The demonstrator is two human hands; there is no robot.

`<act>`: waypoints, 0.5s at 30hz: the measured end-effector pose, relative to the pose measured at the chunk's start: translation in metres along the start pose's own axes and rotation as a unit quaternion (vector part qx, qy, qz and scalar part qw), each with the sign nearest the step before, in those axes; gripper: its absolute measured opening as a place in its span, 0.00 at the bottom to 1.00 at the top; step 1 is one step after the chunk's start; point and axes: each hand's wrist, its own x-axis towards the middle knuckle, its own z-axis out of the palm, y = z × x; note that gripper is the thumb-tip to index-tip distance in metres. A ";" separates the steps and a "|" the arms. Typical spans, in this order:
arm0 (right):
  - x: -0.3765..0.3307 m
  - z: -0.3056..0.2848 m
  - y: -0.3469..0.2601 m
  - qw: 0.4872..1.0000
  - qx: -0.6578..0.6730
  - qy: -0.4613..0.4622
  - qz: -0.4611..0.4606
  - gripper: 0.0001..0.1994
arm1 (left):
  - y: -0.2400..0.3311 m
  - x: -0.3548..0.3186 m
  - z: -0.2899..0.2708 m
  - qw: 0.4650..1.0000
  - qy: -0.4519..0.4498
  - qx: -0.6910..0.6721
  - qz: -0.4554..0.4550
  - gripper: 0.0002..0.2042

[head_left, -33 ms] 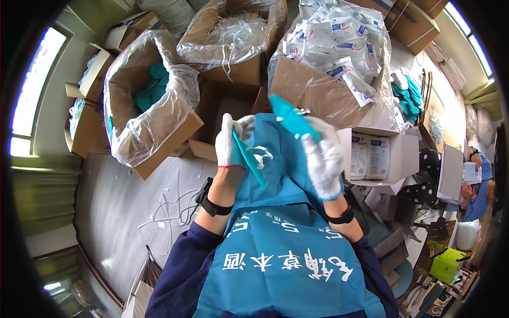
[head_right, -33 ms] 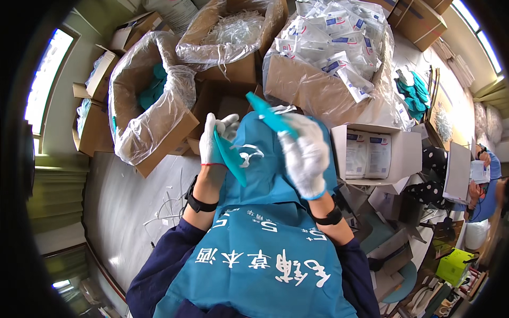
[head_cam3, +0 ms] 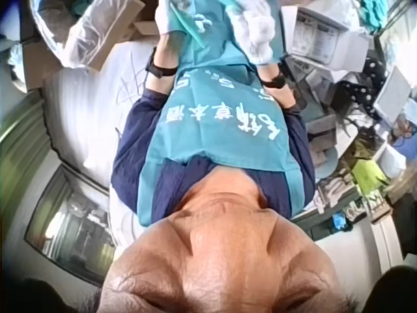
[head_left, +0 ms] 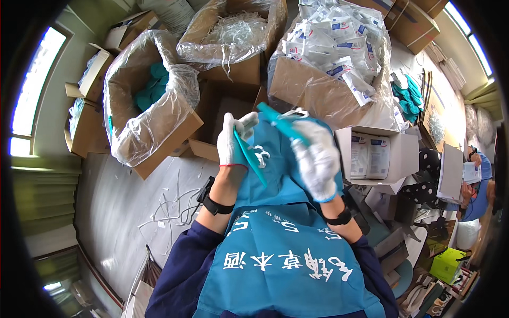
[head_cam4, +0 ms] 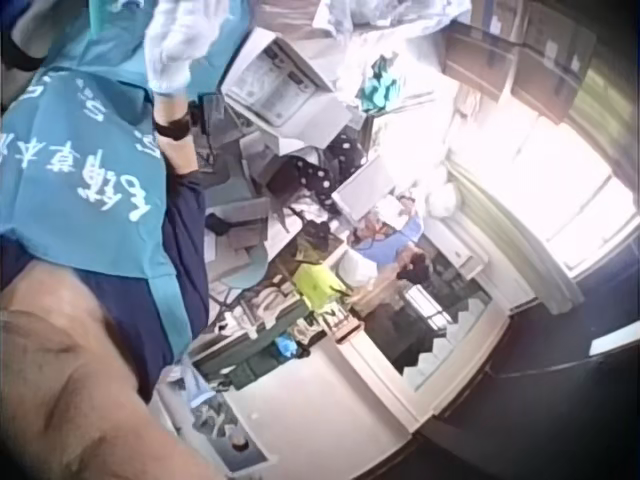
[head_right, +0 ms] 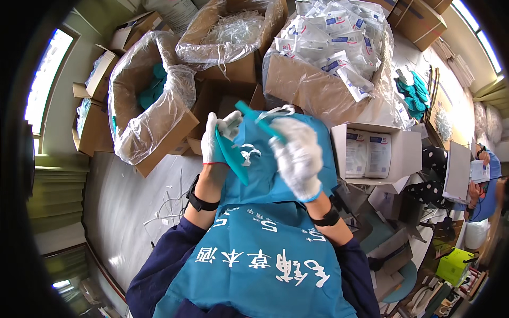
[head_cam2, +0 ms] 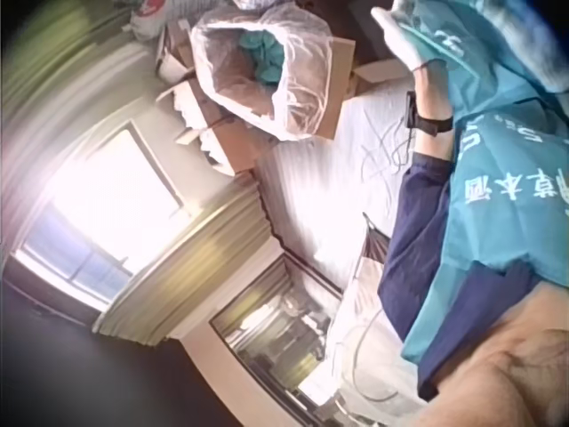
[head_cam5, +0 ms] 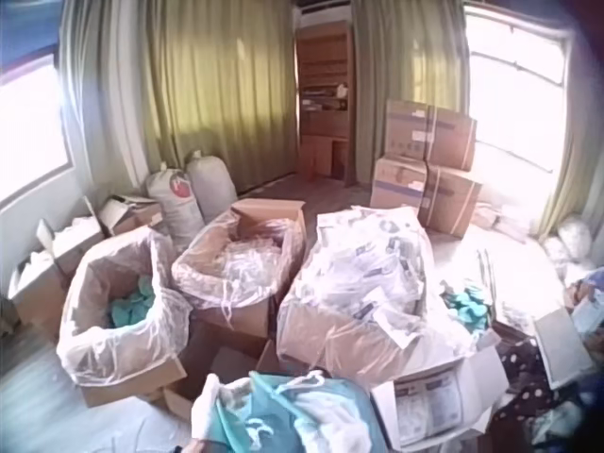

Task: The person repeatedly picks up teal face masks from a box, places them into white plastic bags, and ties the bags with white twist ties. The person then places the tied bags into a cardboard box. This process is repeated multiple times.

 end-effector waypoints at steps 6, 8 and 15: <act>-0.035 0.017 -0.014 0.968 0.174 -0.180 0.023 0.22 | -0.025 0.007 0.005 0.997 0.013 -0.075 0.011 0.25; -0.039 0.011 -0.019 0.957 0.229 -0.168 0.060 0.25 | -0.024 0.006 0.006 0.992 0.077 -0.103 0.006 0.25; -0.052 0.032 0.022 0.854 0.352 0.013 0.382 0.11 | -0.029 -0.004 0.036 0.992 -0.019 -0.097 -0.084 0.25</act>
